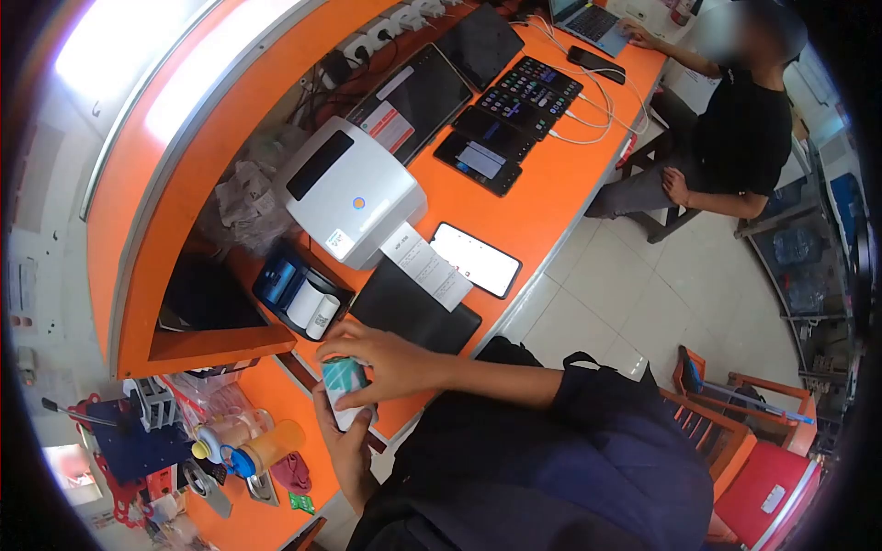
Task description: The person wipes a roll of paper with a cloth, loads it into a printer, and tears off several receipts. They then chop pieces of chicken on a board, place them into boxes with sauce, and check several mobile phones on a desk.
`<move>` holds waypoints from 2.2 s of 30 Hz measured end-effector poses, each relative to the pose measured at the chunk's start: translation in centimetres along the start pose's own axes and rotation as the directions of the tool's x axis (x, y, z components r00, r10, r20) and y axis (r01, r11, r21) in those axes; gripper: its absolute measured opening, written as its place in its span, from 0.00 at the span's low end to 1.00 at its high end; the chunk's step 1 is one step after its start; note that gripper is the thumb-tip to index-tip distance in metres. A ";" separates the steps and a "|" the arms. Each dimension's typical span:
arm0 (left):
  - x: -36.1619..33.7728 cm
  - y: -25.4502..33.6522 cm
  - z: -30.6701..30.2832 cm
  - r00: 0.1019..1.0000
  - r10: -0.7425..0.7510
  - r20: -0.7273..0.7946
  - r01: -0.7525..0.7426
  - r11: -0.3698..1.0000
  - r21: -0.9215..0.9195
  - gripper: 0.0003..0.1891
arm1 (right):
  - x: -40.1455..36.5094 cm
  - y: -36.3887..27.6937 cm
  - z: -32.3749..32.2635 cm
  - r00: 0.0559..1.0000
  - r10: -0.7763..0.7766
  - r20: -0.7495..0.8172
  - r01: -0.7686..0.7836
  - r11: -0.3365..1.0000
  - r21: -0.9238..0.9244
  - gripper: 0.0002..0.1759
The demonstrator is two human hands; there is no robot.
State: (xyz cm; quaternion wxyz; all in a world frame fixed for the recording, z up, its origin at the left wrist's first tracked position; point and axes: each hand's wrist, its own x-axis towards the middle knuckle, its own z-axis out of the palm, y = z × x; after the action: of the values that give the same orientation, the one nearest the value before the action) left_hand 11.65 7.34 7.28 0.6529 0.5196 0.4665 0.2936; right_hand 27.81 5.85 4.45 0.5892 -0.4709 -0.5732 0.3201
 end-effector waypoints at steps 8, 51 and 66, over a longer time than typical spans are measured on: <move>-1.6 1.0 1.7 0.975 0.196 -0.104 -0.197 0.980 -0.004 0.31 | -2.5 -2.1 -3.1 0.992 0.066 0.109 -0.056 0.994 -0.092 0.23; -0.2 0.4 9.8 0.888 0.226 -0.400 -0.442 0.659 -0.609 0.26 | -1.2 -2.8 -3.5 0.990 -0.077 -0.115 0.067 0.994 -0.085 0.13; 1.7 1.1 8.3 0.881 0.213 -0.422 -0.459 0.599 -0.656 0.31 | 2.5 -3.5 -1.4 0.970 -0.242 0.035 0.242 0.926 -0.289 0.18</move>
State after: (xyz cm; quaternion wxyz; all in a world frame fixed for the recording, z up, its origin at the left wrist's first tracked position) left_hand 20.04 5.77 8.07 0.6590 0.2378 0.2921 0.6511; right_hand 28.98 6.67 8.75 0.5486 -0.4785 -0.6674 0.1568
